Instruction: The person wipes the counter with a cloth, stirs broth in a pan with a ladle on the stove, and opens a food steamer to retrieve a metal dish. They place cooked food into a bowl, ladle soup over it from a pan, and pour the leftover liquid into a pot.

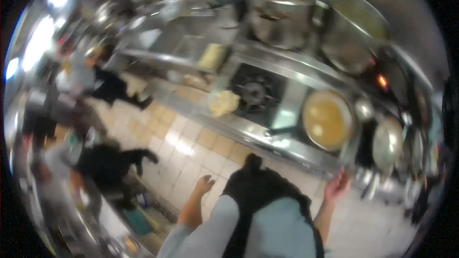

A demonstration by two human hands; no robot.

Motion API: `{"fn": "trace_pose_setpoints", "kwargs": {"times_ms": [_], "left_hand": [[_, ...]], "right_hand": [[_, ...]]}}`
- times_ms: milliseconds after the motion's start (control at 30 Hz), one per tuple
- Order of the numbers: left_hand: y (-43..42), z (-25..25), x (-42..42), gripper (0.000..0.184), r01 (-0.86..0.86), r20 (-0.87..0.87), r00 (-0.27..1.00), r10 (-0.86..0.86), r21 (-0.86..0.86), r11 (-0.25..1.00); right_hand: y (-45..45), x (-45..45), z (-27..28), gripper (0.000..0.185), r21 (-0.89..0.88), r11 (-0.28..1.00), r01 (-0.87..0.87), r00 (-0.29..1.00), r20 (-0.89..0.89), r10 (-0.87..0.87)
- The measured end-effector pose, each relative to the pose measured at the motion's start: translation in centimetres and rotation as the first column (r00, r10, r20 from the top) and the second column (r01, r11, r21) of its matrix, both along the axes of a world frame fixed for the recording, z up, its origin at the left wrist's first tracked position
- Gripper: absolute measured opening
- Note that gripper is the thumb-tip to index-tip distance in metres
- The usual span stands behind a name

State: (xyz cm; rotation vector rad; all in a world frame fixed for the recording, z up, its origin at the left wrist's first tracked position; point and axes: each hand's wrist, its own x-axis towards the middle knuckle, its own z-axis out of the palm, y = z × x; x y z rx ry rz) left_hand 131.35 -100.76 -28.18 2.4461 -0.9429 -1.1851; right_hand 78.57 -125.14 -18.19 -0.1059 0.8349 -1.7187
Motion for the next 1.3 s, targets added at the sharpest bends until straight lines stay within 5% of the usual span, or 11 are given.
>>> {"fn": "trace_pose_setpoints", "kwargs": {"times_ms": [100, 133, 267, 567, 733, 933, 1067, 1133, 1300], "left_hand": [[1.5, -3.2, 1.3, 0.052, -0.022, -0.053, 0.998, 0.020, -0.030, 0.999], [1.8, -4.6, 1.5, 0.052, -0.077, -0.074, 0.995, 0.072, -0.056, 0.995], [-0.7, 0.9, -0.7, 0.047, -0.156, -0.175, 0.972, 0.156, 0.013, 0.988], [1.3, -6.4, 2.3, 0.048, -0.097, -0.301, 0.949, 0.090, -0.008, 0.995], [-5.9, -1.1, 0.3, 0.046, -0.269, -0.403, 0.880, 0.252, 0.016, 0.963], [-17.5, 5.6, -1.1, 0.046, -0.287, -0.464, 0.877, 0.126, -0.295, 0.911], [-22.5, 8.4, -2.8, 0.032, -0.323, -0.477, 0.876, 0.065, -0.483, 0.814], [-23.2, 8.5, -2.7, 0.030, -0.180, -0.350, 0.936, -0.044, -0.583, 0.792], [-21.7, 7.8, -2.7, 0.032, -0.120, -0.387, 0.919, -0.077, -0.461, 0.879]], "right_hand": [[-2.9, 0.5, 1.1, 0.056, 0.072, 0.975, -0.210, 0.975, 0.095, 0.203], [-4.2, 1.1, 1.2, 0.057, 0.129, 0.968, -0.217, 0.976, -0.001, 0.219], [-6.4, 2.6, 2.5, 0.050, 0.179, 0.943, -0.281, 0.957, -0.020, 0.289], [-0.5, 1.4, 7.7, 0.048, 0.298, 0.936, -0.187, 0.820, -0.478, 0.316], [3.8, 0.9, 9.3, 0.056, 0.279, 0.953, -0.119, 0.711, -0.645, 0.278], [4.3, 0.7, 12.5, 0.052, 0.317, 0.906, -0.279, 0.773, -0.487, 0.408], [5.7, 1.5, 11.8, 0.047, 0.487, 0.822, -0.295, 0.646, -0.533, 0.547], [6.3, 1.9, 12.0, 0.045, 0.525, 0.798, -0.295, 0.632, -0.519, 0.575], [5.3, 3.0, 12.2, 0.037, 0.591, 0.714, -0.377, 0.584, -0.447, 0.678]]}}
